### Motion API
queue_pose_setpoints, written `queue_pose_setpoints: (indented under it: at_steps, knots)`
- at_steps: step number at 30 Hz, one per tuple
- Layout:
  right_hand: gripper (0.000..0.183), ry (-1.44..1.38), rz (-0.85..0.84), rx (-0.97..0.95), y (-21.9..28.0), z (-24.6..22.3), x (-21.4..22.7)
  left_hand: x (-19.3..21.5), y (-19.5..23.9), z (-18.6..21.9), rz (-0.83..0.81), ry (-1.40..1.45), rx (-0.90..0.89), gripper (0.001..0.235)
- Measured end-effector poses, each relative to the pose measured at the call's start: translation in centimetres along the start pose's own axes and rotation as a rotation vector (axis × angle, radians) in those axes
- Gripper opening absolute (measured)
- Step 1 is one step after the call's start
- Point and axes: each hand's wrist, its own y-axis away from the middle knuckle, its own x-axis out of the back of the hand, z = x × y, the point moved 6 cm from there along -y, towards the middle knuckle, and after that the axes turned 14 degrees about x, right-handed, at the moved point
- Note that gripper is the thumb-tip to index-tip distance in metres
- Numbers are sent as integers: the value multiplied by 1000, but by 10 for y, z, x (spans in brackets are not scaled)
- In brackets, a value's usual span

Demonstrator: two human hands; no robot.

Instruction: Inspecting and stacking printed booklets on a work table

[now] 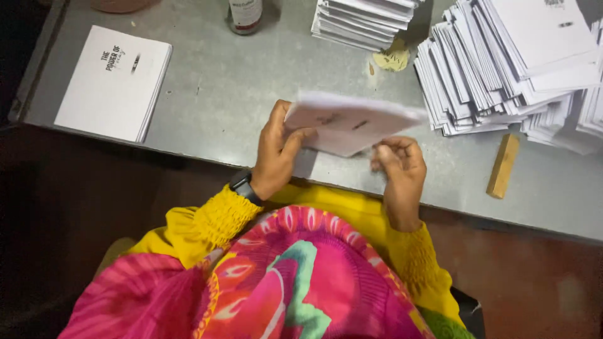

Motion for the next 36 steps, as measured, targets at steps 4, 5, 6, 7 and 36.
queue_pose_setpoints:
  at_steps: [4,5,6,7,36]
  knots:
    - [58,-446,-31,-601,27,-7,-14,3,5,20,-143,-319,-428,12]
    - [58,-447,-23,-600,27,-7,-12,3,6,21,-151,-317,-427,12]
    - [49,-449,-86,-558,25,-8,-15,-1,11,25,-172,-405,-566,19]
    - [44,-450,-149,-516,23,-10,-17,-5,17,29,-192,-492,-706,26]
    - [42,-623,-906,-76,72,-175,-53,-29,29,6,-217,-451,-5,24]
